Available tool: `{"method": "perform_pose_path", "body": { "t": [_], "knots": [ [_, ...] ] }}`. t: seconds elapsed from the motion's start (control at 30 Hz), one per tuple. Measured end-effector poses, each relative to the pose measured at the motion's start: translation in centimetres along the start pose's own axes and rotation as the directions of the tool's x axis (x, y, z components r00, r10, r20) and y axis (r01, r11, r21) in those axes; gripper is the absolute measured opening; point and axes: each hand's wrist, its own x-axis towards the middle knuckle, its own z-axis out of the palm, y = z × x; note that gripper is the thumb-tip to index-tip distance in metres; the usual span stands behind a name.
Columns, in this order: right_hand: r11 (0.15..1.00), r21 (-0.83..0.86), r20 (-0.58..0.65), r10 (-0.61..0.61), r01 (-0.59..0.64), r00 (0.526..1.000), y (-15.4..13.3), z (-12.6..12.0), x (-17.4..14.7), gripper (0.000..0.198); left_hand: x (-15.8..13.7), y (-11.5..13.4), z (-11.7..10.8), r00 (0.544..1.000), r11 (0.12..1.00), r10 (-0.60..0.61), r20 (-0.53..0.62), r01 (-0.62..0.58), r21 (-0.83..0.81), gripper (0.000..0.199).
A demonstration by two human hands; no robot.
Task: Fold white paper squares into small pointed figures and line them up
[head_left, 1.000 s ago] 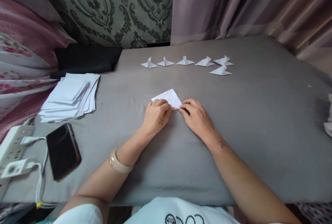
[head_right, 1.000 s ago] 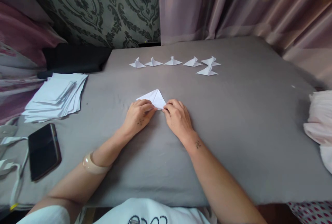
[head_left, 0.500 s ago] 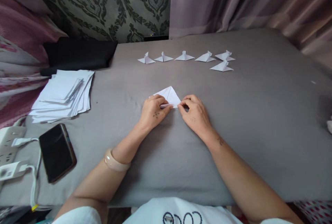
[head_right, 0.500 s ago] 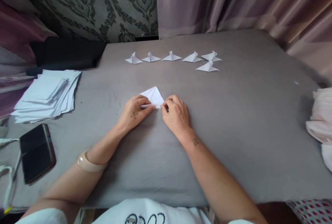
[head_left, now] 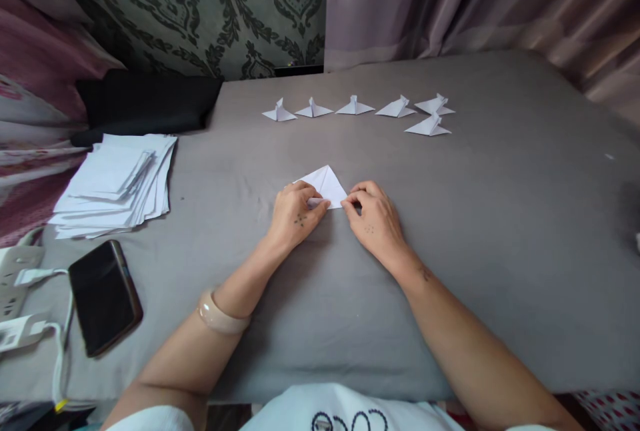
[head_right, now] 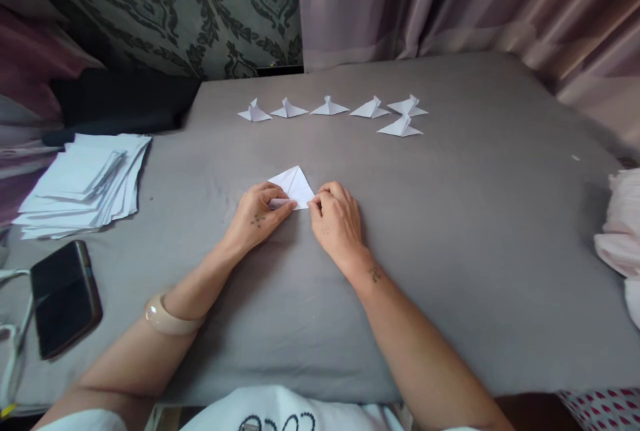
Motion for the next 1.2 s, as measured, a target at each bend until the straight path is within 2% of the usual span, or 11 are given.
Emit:
{"method": "perform_pose_path", "body": {
  "t": [0.27,0.6,1.2],
  "knots": [
    [1.000,-0.030,0.041,0.008,-0.007,0.999,-0.1,-0.1,0.2,0.012,0.1,0.1,-0.1,1.000,1.000,-0.006,0.017,0.006,0.007,0.015],
    [0.996,0.082,0.052,-0.037,0.033,0.998,1.1,-0.5,0.2,0.012,0.1,0.0,0.0,1.000,1.000,-0.013,0.021,0.013,-0.001,0.016],
    [0.999,-0.037,0.034,0.013,-0.012,0.999,0.1,0.1,0.5,0.013,0.2,-0.1,0.0,0.999,1.000,-0.027,0.021,0.027,0.001,0.016]
  ]
}}
